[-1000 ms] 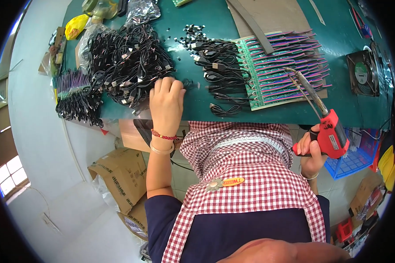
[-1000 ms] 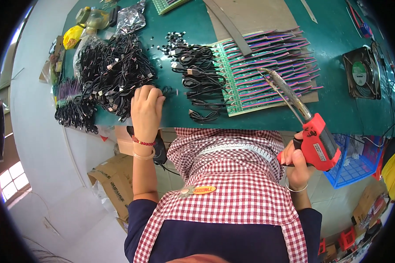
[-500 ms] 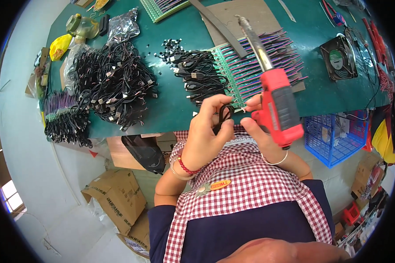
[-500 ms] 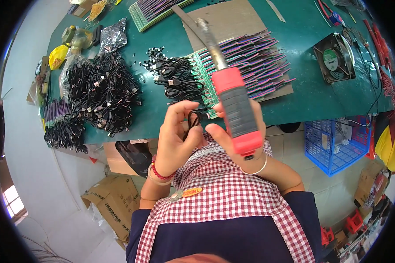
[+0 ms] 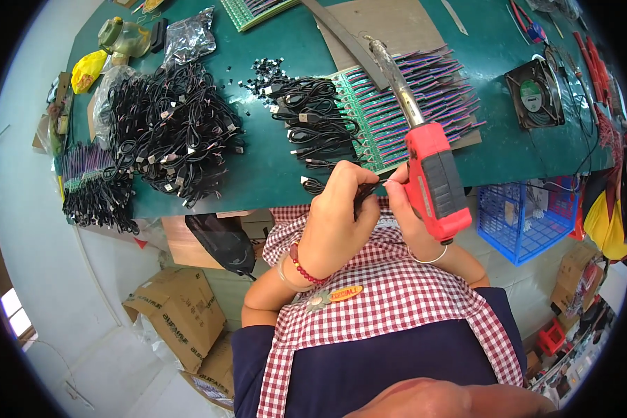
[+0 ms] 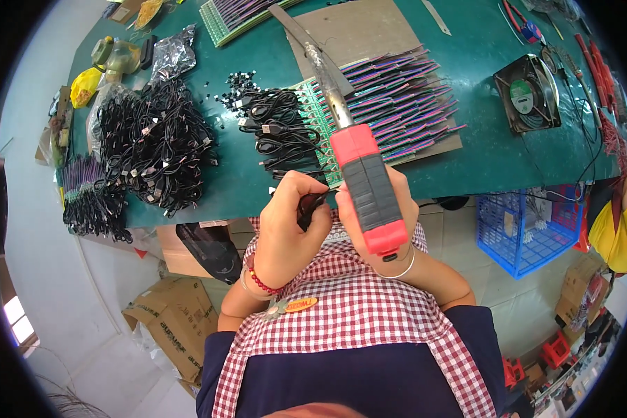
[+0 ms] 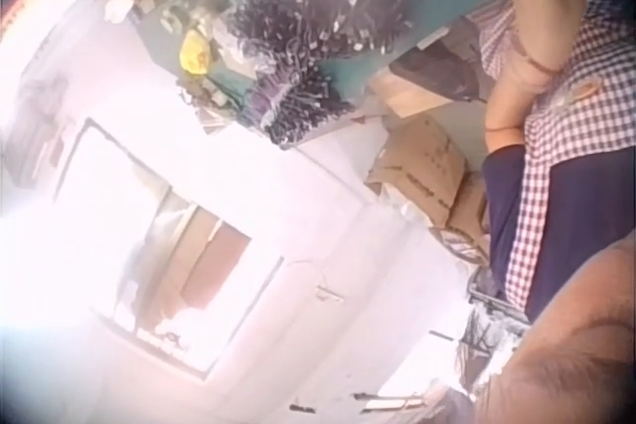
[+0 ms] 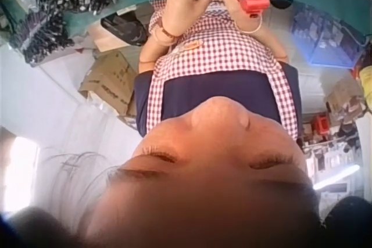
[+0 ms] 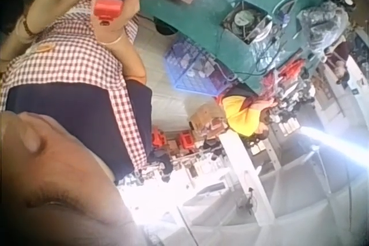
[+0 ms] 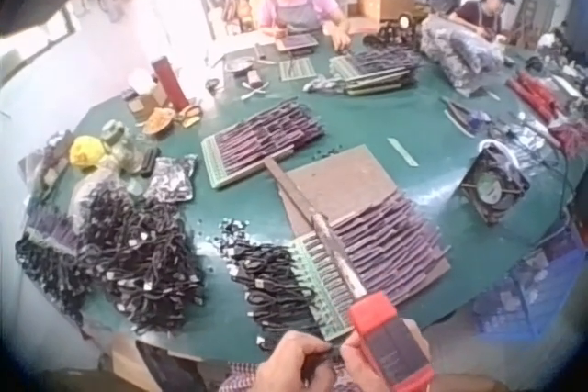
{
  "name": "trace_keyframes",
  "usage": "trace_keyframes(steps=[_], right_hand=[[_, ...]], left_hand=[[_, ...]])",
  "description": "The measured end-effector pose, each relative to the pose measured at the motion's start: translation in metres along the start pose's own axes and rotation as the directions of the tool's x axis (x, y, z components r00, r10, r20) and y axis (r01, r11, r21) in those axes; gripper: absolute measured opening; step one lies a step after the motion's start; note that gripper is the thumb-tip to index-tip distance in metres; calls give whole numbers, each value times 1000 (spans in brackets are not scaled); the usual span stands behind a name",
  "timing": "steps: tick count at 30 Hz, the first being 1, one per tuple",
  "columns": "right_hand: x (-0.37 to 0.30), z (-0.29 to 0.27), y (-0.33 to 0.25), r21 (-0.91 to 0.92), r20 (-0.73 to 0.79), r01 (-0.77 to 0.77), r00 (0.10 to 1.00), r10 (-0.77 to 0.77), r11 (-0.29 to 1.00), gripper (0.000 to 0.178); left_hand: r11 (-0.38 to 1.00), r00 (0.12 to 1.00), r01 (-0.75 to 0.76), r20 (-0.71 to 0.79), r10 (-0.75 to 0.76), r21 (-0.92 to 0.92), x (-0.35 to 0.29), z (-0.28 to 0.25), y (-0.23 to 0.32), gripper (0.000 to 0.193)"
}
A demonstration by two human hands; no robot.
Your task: The person solders cables onto circuit boards by positioning the wire ends onto the board strips and soldering them with a soldering iron.
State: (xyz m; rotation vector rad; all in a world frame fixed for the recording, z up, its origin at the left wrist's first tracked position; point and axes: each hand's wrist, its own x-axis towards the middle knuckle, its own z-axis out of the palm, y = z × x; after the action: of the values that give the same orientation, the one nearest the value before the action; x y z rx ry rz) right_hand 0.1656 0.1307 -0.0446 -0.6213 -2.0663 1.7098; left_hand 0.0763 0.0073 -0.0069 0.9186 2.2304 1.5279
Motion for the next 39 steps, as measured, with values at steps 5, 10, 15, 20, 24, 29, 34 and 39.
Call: trace_keyframes(steps=[5,10,15,20,24,29,34,39], right_hand=[[0,-6,10,-80,2,89,996,-89,993,41],[7,-25,5,-22,122,-33,992,36,999,38],[31,-40,-21,290,337,-263,928,159,920,38],[37,-34,-21,510,44,-156,987,156,846,41],[32,-22,-17,382,207,-164,974,89,909,49],[32,-17,-22,370,296,-233,947,124,899,15],[36,-21,-17,364,386,-211,921,60,907,11],[29,-22,-10,429,400,-124,914,-65,895,45]], left_hand=[[999,1000,-27,1,27,-20,1,2,1,23],[1000,985,4,170,-8,28,12,-12,-7,10],[978,965,140,242,-99,-155,11,-12,-4,7],[680,885,466,293,-363,-566,10,-16,-20,9],[399,801,592,458,-386,-700,9,1,-20,12],[384,793,600,460,-399,-701,10,6,-20,13],[277,744,661,562,-362,-697,11,2,-22,14],[64,646,750,710,-281,-658,11,2,-24,21]])
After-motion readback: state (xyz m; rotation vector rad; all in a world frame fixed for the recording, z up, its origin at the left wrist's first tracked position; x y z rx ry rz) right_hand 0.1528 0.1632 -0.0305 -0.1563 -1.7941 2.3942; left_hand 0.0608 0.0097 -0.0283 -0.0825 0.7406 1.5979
